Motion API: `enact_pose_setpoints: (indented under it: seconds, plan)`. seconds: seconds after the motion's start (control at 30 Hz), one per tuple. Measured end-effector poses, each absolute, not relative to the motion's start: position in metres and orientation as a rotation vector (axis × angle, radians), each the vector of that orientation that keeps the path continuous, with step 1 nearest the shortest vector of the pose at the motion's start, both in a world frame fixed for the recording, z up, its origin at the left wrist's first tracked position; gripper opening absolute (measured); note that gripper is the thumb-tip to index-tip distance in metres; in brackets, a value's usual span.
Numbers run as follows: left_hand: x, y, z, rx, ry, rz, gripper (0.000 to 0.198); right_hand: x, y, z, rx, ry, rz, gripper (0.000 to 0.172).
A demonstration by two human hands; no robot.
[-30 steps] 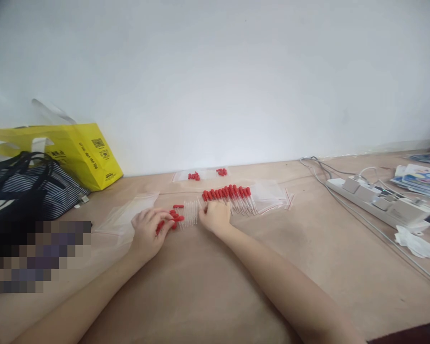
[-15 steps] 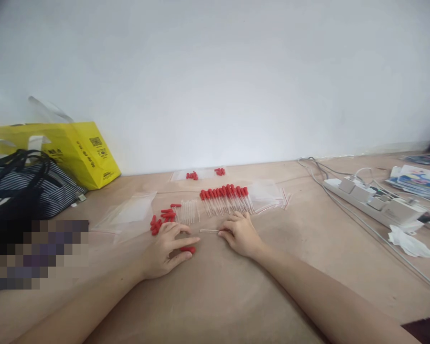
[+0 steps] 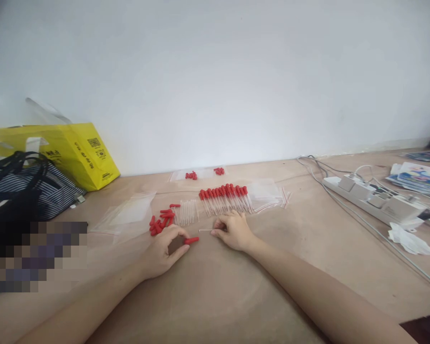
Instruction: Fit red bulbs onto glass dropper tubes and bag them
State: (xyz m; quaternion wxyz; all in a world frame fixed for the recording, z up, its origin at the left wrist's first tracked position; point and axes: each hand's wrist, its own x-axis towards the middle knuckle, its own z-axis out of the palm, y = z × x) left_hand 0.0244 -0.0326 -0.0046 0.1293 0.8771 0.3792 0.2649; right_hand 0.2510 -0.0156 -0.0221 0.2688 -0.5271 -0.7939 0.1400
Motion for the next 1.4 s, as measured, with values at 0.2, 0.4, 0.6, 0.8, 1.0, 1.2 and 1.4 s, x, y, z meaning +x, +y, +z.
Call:
enact_pose_setpoints:
  seconds: [0.2, 0.4, 0.6, 0.8, 1.0, 1.2, 1.4]
  plan:
    - [0.025, -0.031, -0.009, 2.591, 1.199, 0.775, 0.023, 0.248, -0.018, -0.025, -1.449, -2.167, 0.237, 0.01]
    - [0.029, -0.028, -0.014, 2.638, 1.322, 0.772, 0.015, 0.249, -0.02, -0.025, -1.366, -2.128, 0.262, 0.011]
    - [0.029, -0.032, -0.009, 2.591, 1.448, 0.782, 0.015, 0.249, -0.028, -0.022, -1.172, -2.221, 0.171, 0.018]
    - [0.03, -0.032, -0.01, 2.608, 1.429, 0.826, 0.014, 0.244, -0.033, -0.019, -1.104, -2.26, 0.118, 0.019]
    - [0.032, -0.033, -0.011, 2.551, 1.456, 0.848, 0.016, 0.238, -0.039, -0.019, -1.004, -2.278, 0.063, 0.02]
    - [0.034, -0.035, -0.011, 2.535, 1.423, 0.857, 0.017, 0.234, -0.039, -0.023, -0.924, -2.309, -0.13, 0.021]
    - [0.035, -0.039, -0.008, 2.623, 1.321, 0.899, 0.015, 0.235, -0.038, -0.02, -0.842, -2.329, -0.218, 0.023]
